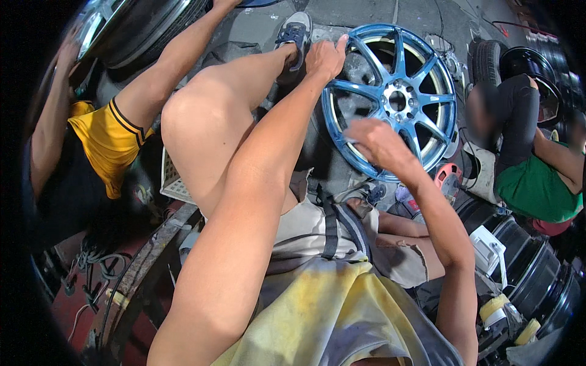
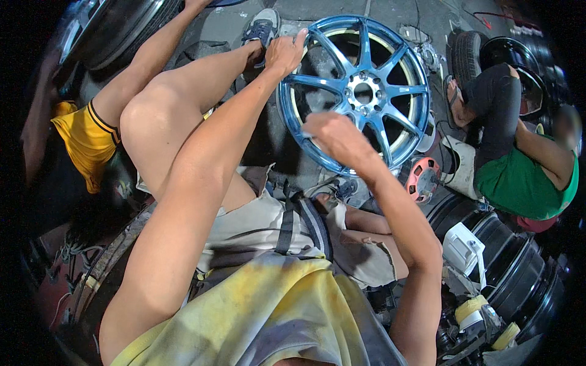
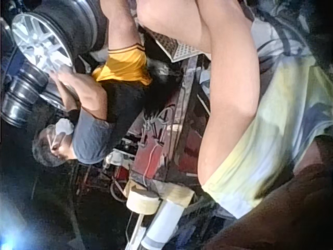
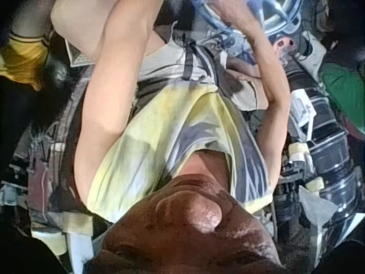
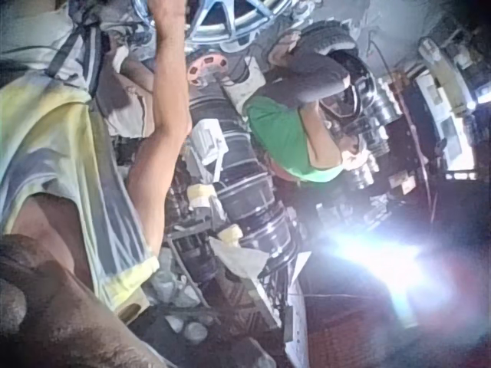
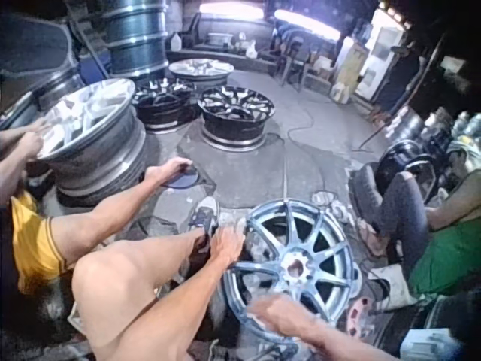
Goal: The person scrubs a blue car wheel rim with a small brush and cleaning solution while sitting on the floor. They rotate the rim to access different spokes and the inner barrel, repeatedly applying the brush to remove grime.
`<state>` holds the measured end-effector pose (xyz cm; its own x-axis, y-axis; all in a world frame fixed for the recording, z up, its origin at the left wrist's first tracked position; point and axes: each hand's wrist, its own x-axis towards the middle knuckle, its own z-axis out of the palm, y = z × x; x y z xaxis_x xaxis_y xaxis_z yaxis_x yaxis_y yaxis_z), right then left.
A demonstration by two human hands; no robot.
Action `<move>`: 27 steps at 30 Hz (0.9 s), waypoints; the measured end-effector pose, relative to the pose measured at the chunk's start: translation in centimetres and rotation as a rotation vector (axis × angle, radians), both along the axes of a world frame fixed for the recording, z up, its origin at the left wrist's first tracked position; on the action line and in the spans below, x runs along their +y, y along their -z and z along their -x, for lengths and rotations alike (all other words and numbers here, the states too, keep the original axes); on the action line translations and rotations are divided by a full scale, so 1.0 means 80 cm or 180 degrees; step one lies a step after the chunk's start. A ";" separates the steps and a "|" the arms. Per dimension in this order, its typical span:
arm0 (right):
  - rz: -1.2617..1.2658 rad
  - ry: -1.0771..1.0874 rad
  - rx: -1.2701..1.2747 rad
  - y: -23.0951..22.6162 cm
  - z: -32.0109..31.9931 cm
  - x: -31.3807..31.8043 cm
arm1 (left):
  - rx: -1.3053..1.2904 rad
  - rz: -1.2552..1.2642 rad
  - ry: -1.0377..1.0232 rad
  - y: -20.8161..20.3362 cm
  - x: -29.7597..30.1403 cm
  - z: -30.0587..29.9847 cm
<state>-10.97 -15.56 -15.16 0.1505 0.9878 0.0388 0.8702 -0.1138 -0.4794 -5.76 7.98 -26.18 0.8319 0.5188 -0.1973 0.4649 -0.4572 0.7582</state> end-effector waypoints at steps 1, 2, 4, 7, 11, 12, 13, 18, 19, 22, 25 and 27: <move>0.0214 -0.0224 -0.0023 -0.002 0.000 0.000 | -0.0005 -0.0025 -0.0013 0.000 0.000 -0.001; 0.0466 0.0125 0.0010 -0.003 0.001 0.000 | 0.0008 -0.0043 -0.0036 0.000 0.000 -0.001; 0.1202 0.0524 0.0109 -0.005 0.003 0.000 | 0.0064 -0.0034 -0.0022 0.000 0.000 -0.001; 0.1205 0.0278 0.0086 -0.007 0.001 0.001 | 0.0020 -0.0029 -0.0037 0.000 -0.001 0.000; 0.0845 -0.0051 0.0114 -0.007 0.000 0.001 | -0.0016 -0.0071 -0.0024 -0.003 0.000 0.001; 0.0756 0.0081 0.0169 -0.007 0.000 0.000 | 0.0107 -0.0083 0.0022 -0.004 0.000 0.001; 0.0878 0.0463 -0.0040 -0.006 0.000 0.000 | 0.0165 -0.0084 0.0068 -0.005 0.000 0.001; 0.0561 -0.0240 -0.0243 -0.001 -0.004 -0.003 | 0.0074 -0.0031 0.0018 -0.006 0.002 0.000; 0.0490 -0.0016 -0.0216 -0.001 -0.005 -0.003 | -0.0001 -0.0047 -0.0026 -0.006 0.001 0.001; 0.0888 0.0481 -0.0625 -0.002 -0.003 -0.001 | 0.0154 -0.0035 0.0125 -0.006 0.002 0.000; 0.0392 0.0048 -0.0486 -0.005 0.001 0.001 | 0.0122 -0.0027 0.0043 -0.004 0.002 -0.001; 0.0563 -0.0395 -0.0589 -0.006 0.005 0.001 | 0.0116 -0.0067 -0.0015 -0.005 0.002 -0.001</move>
<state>-11.35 -15.48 -14.65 0.0343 0.9921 -0.1203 0.9536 -0.0685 -0.2932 -5.66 8.15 -25.79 0.8218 0.5270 -0.2165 0.4943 -0.4706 0.7309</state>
